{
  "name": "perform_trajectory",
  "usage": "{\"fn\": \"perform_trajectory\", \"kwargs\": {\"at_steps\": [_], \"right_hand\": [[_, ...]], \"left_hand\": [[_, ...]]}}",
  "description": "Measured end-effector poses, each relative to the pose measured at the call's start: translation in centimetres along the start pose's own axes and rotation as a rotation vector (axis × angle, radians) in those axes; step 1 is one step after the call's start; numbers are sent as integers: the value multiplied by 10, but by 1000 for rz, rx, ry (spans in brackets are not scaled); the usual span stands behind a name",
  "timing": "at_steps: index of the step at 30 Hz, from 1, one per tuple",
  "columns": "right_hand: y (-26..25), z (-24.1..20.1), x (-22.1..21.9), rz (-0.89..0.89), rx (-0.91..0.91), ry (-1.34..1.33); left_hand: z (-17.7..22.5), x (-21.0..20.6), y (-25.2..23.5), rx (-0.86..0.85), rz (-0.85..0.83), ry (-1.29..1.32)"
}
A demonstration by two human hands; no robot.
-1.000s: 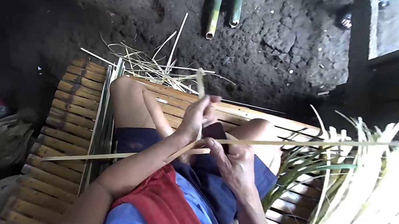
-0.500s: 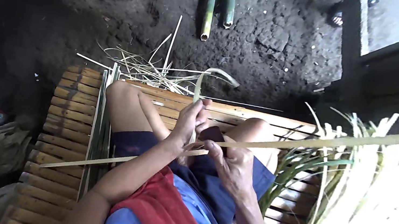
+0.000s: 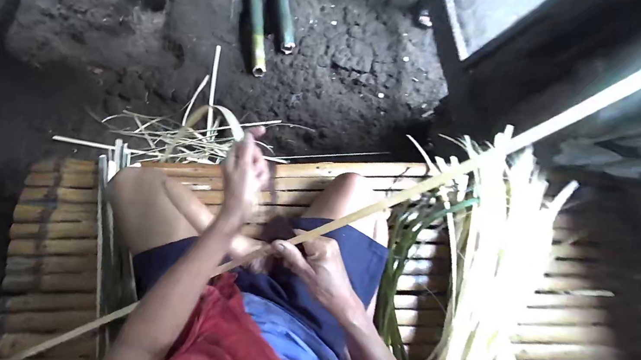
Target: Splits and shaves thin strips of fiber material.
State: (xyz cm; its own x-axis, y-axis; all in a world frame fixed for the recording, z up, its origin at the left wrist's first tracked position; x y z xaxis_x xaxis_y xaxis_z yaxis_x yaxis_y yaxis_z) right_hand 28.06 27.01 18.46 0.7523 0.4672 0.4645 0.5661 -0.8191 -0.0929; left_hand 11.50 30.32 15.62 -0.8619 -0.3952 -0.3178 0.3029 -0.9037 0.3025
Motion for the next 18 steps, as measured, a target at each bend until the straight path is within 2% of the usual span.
{"fn": "perform_trajectory", "kwargs": {"at_steps": [2, 4, 7, 10, 12, 14, 16, 18], "right_hand": [[22, 24, 44, 0, -288, -34], [62, 58, 97, 13, -592, 9], [159, 105, 166, 24, -934, 173], [261, 119, 196, -46, -1286, 232], [314, 122, 194, -54, -1407, 187], [350, 120, 186, -62, -1501, 136], [372, 119, 183, -92, -1594, 155], [389, 123, 188, -72, -1699, 255]], "left_hand": [[9, 34, -14, -46, -53, -245], [19, 84, -35, -78, 76, -566], [33, 155, -49, -7, 299, -1138], [31, 185, -38, 29, 360, -1366], [21, 166, -25, 27, 216, -1311], [-4, 131, -9, 57, -120, -1161], [-38, 92, 14, 199, -482, -979], [-69, 63, 40, 362, -744, -805]]}}
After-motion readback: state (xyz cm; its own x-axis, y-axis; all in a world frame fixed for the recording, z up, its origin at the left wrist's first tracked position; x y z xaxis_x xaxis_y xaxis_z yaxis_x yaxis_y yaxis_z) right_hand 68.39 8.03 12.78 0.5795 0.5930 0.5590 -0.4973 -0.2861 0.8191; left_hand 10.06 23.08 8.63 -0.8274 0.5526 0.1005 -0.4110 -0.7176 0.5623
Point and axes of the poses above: each hand's wrist, its own y-axis away from the middle knuckle, its own x-axis out of the back of the hand, z = x × y, the point moved 7 cm from there along -y, towards the middle knuckle, and after that the axes turned 3 degrees about x, right-handed, at the moved point
